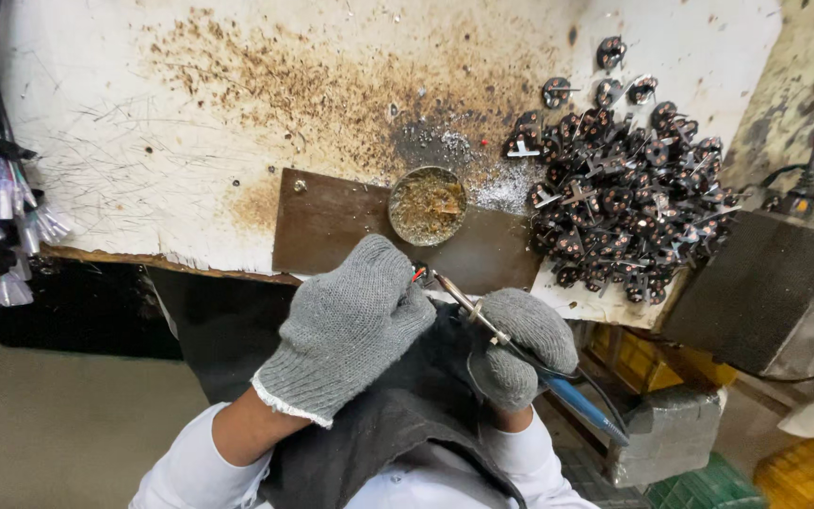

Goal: The person solders colored wires onto small metal components at a workbench. They hold a wire against a component with one hand, apply a soldering iron with the other, dip the joint, and place the finished assembly onto a growing pile, repeating the cycle.

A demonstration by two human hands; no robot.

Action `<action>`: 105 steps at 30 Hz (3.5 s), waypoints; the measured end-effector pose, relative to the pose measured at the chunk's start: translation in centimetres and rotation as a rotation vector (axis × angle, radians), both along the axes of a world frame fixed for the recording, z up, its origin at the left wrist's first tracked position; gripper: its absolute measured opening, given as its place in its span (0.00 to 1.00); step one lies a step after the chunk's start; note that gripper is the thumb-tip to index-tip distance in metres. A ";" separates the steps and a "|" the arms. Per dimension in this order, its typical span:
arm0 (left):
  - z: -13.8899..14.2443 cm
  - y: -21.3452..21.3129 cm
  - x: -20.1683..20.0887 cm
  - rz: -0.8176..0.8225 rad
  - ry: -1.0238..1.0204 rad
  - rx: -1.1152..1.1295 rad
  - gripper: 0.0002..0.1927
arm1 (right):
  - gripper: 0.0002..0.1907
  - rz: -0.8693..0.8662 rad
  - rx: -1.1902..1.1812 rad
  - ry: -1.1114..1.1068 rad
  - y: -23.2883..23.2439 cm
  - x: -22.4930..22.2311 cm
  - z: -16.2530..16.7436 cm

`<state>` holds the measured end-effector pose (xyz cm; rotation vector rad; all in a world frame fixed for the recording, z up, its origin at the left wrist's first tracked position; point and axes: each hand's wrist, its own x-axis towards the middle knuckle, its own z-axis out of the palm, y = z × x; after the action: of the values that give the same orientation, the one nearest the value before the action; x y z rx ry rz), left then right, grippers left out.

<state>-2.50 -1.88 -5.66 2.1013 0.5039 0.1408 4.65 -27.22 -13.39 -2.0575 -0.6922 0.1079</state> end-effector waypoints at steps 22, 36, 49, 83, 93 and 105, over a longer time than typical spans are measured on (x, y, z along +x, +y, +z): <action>1.8 -1.3 1.8 0.005 0.249 0.097 0.13 | 0.09 0.360 0.254 -0.067 5.5 4.4 6.3; 1.3 -1.1 1.4 0.029 0.191 0.052 0.14 | 0.11 0.363 0.260 0.022 5.2 4.2 6.0; 1.2 -0.5 0.8 0.007 0.038 0.062 0.14 | 0.11 -0.151 0.613 0.784 6.4 2.7 9.0; 0.8 1.1 -0.5 0.110 -0.013 0.029 0.10 | 0.10 0.062 -0.196 -0.502 13.7 2.6 8.1; 2.1 3.1 -2.1 0.162 0.060 0.086 0.10 | 0.16 0.151 -0.067 0.126 10.2 1.4 8.1; 1.8 0.6 -0.2 0.123 0.061 0.080 0.11 | 0.16 0.061 -0.159 -0.405 10.3 2.7 6.5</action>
<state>-2.67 -1.28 -3.90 2.1574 0.6746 0.1706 7.33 -16.92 -6.92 -2.2352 -1.0217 -0.2333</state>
